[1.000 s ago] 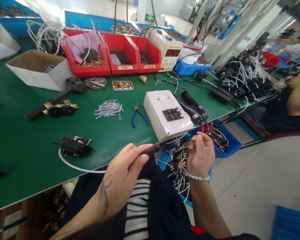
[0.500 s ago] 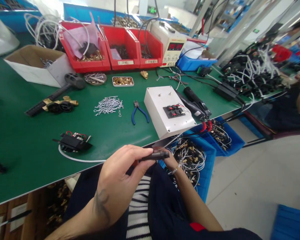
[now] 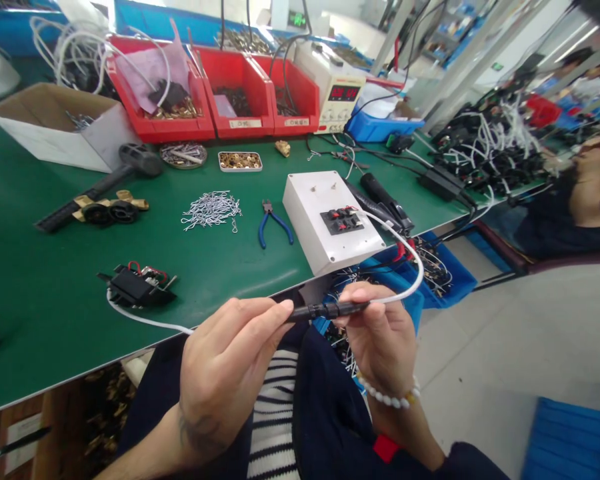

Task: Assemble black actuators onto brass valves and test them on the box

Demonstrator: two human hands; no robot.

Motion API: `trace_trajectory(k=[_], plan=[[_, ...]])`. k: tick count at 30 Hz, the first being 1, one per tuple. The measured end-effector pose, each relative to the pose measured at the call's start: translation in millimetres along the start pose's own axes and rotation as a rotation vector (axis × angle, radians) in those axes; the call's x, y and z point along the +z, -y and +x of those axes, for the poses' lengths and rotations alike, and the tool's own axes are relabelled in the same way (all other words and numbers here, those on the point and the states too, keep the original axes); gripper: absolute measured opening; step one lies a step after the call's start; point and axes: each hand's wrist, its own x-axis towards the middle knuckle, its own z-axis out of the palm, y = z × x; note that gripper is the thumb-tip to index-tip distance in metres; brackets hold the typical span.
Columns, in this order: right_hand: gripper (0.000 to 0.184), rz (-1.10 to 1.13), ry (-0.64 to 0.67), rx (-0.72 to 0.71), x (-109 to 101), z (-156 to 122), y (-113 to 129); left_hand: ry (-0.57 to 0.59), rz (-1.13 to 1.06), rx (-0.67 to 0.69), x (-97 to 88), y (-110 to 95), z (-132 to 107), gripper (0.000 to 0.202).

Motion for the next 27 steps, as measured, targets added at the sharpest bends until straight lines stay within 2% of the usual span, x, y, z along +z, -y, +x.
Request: trace_trajectory(k=[4, 10, 17, 23, 27], plan=[[0.013, -0.026, -0.068, 0.017, 13.5, 7.0, 0.5, -0.032, 0.003, 0.026, -1.4, 2.1, 0.2, 0.026], [0.013, -0.055, -0.123, 0.058, 13.7, 4.1, 1.1, -0.050, -0.002, 0.087, 0.9, 6.0, -0.3, 0.024], [0.011, -0.073, 0.015, 0.017, 8.6, 6.3, 5.2, 0.009, -0.149, -0.084, -2.9, 4.8, 1.6, 0.011], [0.012, -0.141, 0.046, 0.081, 7.4, 6.1, 5.9, -0.027, 0.015, 0.108, -4.7, 9.0, -0.3, 0.024], [0.012, -0.167, 0.028, 0.121, 4.0, 6.5, 3.5, -0.021, 0.046, 0.133, 0.2, 12.3, 0.9, 0.018]])
